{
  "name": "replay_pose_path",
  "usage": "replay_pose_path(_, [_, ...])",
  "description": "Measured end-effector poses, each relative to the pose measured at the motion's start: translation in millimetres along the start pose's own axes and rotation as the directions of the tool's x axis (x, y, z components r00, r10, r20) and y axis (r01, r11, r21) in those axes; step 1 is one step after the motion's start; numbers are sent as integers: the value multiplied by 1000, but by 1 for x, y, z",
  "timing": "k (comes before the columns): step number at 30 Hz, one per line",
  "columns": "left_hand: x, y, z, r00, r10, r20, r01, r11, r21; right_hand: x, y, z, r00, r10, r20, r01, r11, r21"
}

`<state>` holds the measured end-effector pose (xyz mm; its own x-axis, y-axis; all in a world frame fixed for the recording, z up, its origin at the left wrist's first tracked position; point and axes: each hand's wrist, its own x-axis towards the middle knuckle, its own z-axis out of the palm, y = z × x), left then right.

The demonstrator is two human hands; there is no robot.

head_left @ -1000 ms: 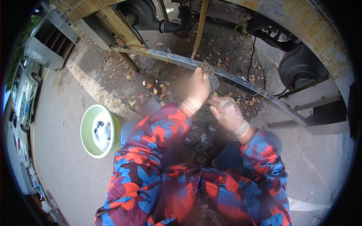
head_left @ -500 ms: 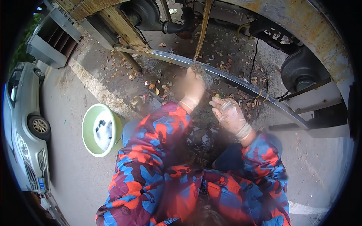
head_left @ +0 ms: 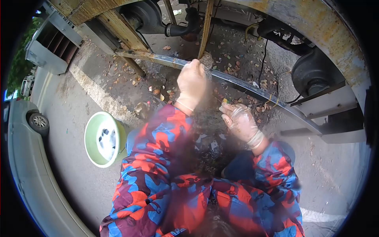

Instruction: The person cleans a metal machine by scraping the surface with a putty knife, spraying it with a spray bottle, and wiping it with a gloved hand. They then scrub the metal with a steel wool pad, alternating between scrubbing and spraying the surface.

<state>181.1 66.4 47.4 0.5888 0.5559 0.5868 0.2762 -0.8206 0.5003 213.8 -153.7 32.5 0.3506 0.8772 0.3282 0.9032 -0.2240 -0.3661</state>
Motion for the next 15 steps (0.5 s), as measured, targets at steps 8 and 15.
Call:
replay_pose_path(8, [40, -54, -21, 995, -87, 51, 67, 948, 312, -18, 9, -3, 1000, 9, -20, -9, 1000, 17])
replay_pose_path(15, [-7, 61, 12, 950, 132, 284, -157, 985, 66, -12, 6, 3, 997, -51, 62, 50, 999, 9])
